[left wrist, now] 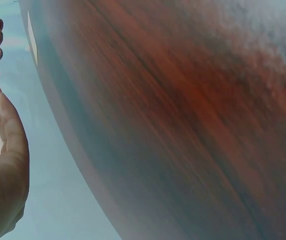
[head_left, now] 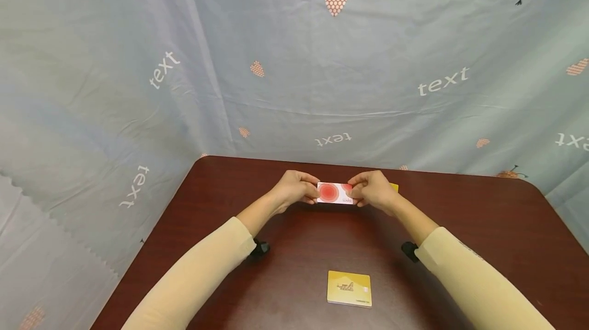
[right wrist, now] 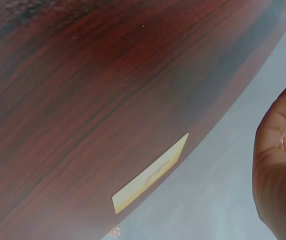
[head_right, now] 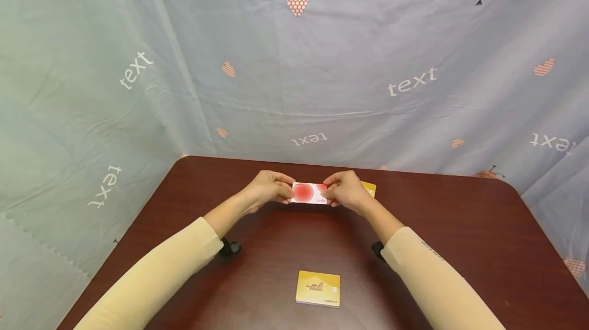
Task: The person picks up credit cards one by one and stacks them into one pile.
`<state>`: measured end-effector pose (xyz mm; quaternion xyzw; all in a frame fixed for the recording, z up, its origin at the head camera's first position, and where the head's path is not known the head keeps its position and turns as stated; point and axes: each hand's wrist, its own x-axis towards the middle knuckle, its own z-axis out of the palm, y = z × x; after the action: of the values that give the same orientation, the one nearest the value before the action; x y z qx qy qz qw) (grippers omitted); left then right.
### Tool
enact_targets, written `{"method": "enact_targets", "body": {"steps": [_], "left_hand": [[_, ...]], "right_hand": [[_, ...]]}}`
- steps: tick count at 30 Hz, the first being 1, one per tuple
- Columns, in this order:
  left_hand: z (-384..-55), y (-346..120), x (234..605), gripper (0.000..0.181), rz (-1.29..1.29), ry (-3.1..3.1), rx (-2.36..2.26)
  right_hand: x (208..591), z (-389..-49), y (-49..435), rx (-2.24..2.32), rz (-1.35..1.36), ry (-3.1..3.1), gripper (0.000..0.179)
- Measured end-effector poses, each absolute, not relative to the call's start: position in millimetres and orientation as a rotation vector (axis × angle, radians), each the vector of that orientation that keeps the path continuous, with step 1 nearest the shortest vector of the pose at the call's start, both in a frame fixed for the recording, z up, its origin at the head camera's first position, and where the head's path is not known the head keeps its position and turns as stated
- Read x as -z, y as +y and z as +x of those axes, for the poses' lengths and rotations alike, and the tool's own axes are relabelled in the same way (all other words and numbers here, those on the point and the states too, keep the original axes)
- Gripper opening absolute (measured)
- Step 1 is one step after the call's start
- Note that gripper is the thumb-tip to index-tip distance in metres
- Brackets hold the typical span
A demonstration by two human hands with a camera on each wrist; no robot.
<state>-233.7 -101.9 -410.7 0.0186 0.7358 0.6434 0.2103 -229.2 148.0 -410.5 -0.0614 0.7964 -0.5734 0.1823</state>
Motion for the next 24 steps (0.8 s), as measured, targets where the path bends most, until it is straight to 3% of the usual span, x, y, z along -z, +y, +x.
{"method": "enact_targets", "body": {"steps": [24], "left_hand": [[-202,-99,406,0.041,0.1,2.001,-1.779]], "right_hand": [[412,-193,160,1.633,-0.241,2.263,0.036]]}}
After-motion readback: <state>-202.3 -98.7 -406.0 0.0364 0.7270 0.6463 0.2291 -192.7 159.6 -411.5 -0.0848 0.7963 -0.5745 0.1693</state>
